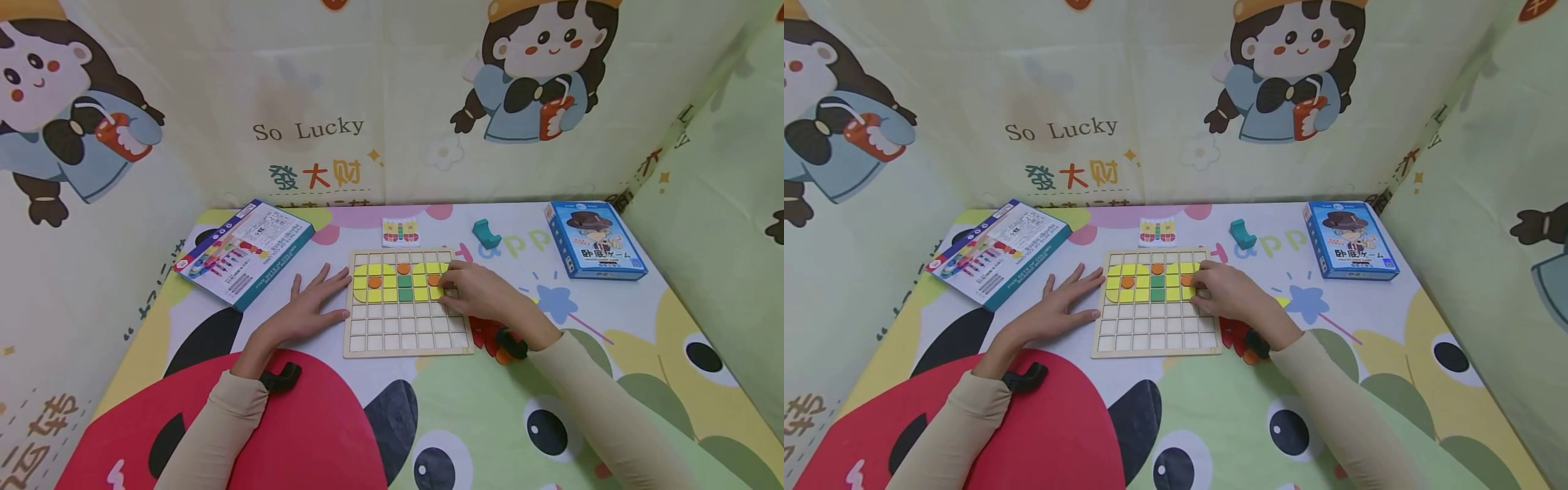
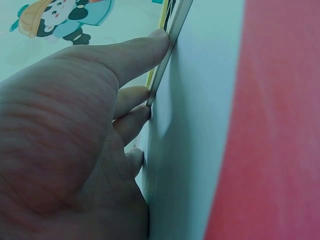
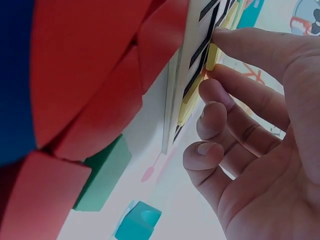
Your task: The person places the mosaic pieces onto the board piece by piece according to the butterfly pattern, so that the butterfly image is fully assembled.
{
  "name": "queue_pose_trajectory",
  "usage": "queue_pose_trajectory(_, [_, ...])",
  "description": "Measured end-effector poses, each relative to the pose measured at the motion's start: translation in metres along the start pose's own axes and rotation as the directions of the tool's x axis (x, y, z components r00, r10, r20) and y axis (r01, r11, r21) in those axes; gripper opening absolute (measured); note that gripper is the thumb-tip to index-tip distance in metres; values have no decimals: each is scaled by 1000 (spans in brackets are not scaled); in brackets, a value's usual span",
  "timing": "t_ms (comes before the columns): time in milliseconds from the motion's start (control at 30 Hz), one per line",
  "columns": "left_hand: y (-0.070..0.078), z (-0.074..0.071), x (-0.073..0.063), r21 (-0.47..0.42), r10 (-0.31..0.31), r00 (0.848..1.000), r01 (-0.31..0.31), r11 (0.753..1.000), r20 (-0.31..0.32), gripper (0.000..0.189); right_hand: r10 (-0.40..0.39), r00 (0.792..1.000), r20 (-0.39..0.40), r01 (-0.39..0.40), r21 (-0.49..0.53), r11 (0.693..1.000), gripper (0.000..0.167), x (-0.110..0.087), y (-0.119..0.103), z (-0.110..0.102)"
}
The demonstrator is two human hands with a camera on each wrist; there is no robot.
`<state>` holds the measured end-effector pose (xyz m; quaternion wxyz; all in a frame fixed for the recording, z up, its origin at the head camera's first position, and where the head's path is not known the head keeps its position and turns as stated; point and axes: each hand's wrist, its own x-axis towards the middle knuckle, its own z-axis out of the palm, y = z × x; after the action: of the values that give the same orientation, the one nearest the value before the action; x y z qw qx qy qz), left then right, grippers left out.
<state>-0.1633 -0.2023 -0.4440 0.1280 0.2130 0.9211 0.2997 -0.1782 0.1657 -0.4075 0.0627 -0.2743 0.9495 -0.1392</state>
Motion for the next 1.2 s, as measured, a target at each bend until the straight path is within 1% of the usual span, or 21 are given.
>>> queue_pose_trajectory(267, [0, 0, 0, -2, 3, 1000, -3, 1000, -2, 83, -21, 1000, -4, 21, -4, 1000, 34, 0, 1, 1])
queue_pose_trajectory(367, [0, 0, -1, -5, 2, 1000, -2, 1000, 0, 83, -13, 1000, -9, 13, 25, 1000, 33, -2, 4, -2])
queue_pose_trajectory(433, [0, 0, 0, -5, 2, 1000, -2, 1000, 0, 83, 7, 1000, -18, -6, 50, 999, 32, -7, 7, -6])
queue_pose_trajectory(500, [-1, 0, 0, -4, 4, 1000, -4, 1000, 1, 83, 30, 999, -32, -28, 72, 997, 30, -13, 14, -11])
queue_pose_trajectory(600, [-1, 0, 0, -4, 6, 1000, -6, 1000, 1, 83, 73, 996, -46, -70, 78, 995, 29, -27, 28, -18])
queue_pose_trajectory(733, [-1, -1, 0, -1, 6, 1000, -6, 1000, 1, 84, 129, 990, -52, -124, 90, 988, 27, -50, 52, -27])
queue_pose_trajectory(833, [-1, 0, 0, 5, 2, 1000, -2, 1000, 3, 84, 152, 987, -62, -145, 103, 984, 25, -69, 69, -32])
queue_pose_trajectory(933, [-1, 0, 0, 6, -1, 1000, 1, 1000, 4, 84, 155, 984, -87, -146, 102, 984, 23, -87, 85, -36])
queue_pose_trajectory(1067, [-1, 1, 0, 4, 1, 1000, -1, 1000, 3, 84, 131, 984, -118, -122, 79, 989, 21, -104, 101, -37])
queue_pose_trajectory(1133, [-2, 1, 1, 5, -1, 1000, 1, 1000, 3, 84, 121, 987, -103, -113, 81, 990, 22, -109, 106, -37])
queue_pose_trajectory(1200, [-2, 1, 1, 6, -1, 1000, 1, 1000, 3, 84, 126, 989, -73, -118, 96, 988, 25, -112, 108, -36])
